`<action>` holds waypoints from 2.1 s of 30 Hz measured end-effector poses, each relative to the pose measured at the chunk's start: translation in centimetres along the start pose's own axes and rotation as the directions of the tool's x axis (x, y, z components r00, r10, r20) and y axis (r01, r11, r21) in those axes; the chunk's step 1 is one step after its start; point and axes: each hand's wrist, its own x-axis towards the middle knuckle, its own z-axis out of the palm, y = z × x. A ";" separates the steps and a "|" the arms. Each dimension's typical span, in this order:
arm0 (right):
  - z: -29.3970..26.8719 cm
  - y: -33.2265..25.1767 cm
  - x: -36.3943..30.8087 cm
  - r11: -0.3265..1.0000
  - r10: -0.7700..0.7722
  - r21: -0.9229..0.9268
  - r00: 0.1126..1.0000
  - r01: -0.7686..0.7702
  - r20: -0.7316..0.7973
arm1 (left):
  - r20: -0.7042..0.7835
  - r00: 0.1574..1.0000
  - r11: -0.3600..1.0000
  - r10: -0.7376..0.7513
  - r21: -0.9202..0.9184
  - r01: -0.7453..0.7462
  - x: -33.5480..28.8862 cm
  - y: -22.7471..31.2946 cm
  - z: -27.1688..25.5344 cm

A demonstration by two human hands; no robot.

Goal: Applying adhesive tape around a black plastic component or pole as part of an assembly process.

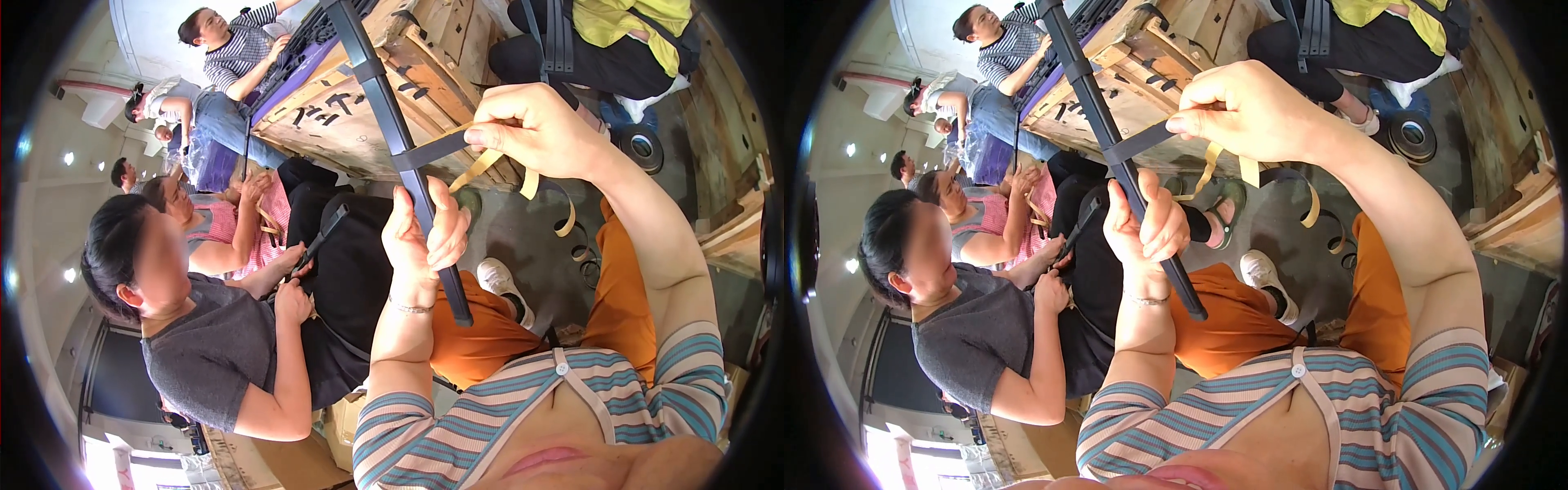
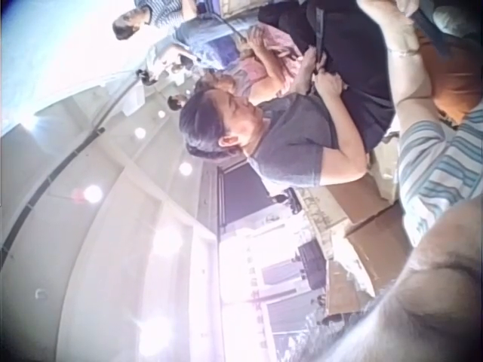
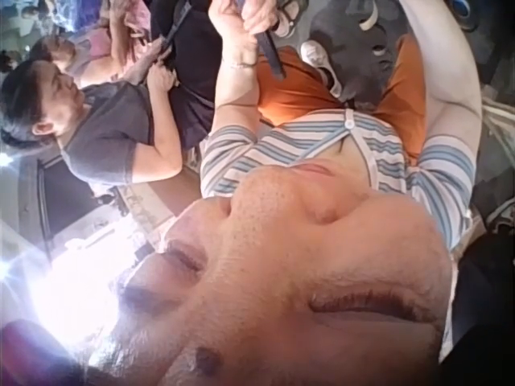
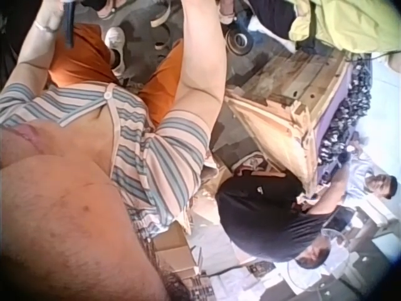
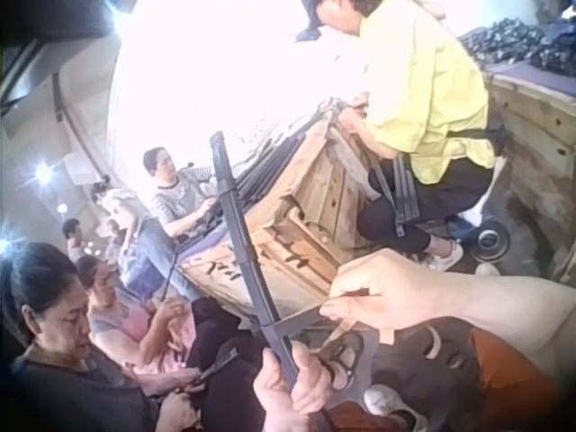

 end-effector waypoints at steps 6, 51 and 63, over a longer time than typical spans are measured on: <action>0.7 0.7 0.3 0.997 -0.028 0.074 0.998 0.024 0.048 | 0.224 0.972 0.977 -0.067 -0.183 0.109 0.4 -0.7 0.0; 4.7 -1.0 -0.2 0.996 -0.069 -0.060 0.981 0.059 -0.183 | -0.187 0.977 0.934 0.106 0.356 -0.034 0.0 -1.8 0.5; 3.0 -0.1 0.7 0.580 0.235 0.734 0.935 -0.353 0.265 | 0.103 0.991 0.957 -0.085 -0.267 0.110 1.2 -1.7 0.7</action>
